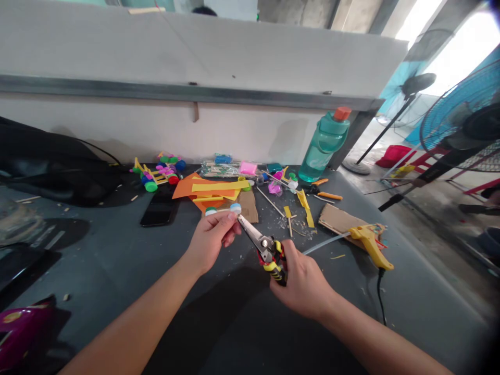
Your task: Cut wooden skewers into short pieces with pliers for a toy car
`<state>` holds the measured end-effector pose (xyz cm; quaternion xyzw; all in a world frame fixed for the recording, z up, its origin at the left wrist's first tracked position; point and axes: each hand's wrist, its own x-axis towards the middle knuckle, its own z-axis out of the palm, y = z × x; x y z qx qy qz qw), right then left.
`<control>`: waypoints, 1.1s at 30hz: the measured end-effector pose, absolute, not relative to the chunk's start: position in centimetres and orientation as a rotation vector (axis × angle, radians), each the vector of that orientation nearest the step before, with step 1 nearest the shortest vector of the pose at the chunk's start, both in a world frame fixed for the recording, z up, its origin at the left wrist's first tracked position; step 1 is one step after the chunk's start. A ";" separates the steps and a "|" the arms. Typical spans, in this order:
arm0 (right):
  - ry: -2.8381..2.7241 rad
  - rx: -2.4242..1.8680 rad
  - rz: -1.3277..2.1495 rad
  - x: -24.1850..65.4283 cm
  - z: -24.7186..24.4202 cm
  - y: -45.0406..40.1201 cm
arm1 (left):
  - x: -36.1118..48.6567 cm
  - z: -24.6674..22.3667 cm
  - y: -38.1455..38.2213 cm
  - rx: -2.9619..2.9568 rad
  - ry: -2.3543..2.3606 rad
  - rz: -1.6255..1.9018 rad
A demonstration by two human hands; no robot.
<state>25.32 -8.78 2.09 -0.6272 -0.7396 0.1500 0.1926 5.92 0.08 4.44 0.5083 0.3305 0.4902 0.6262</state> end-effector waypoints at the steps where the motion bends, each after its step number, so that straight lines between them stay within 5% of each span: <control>1: -2.084 -1.769 0.401 25.4 2.1 -8.7 | 5.9 4.4 0.1 1.186 0.766 1.132; 33: -2.148 -1.897 0.283 26.3 1.9 -8.1 | 5.8 5.5 -0.9 1.565 0.950 1.159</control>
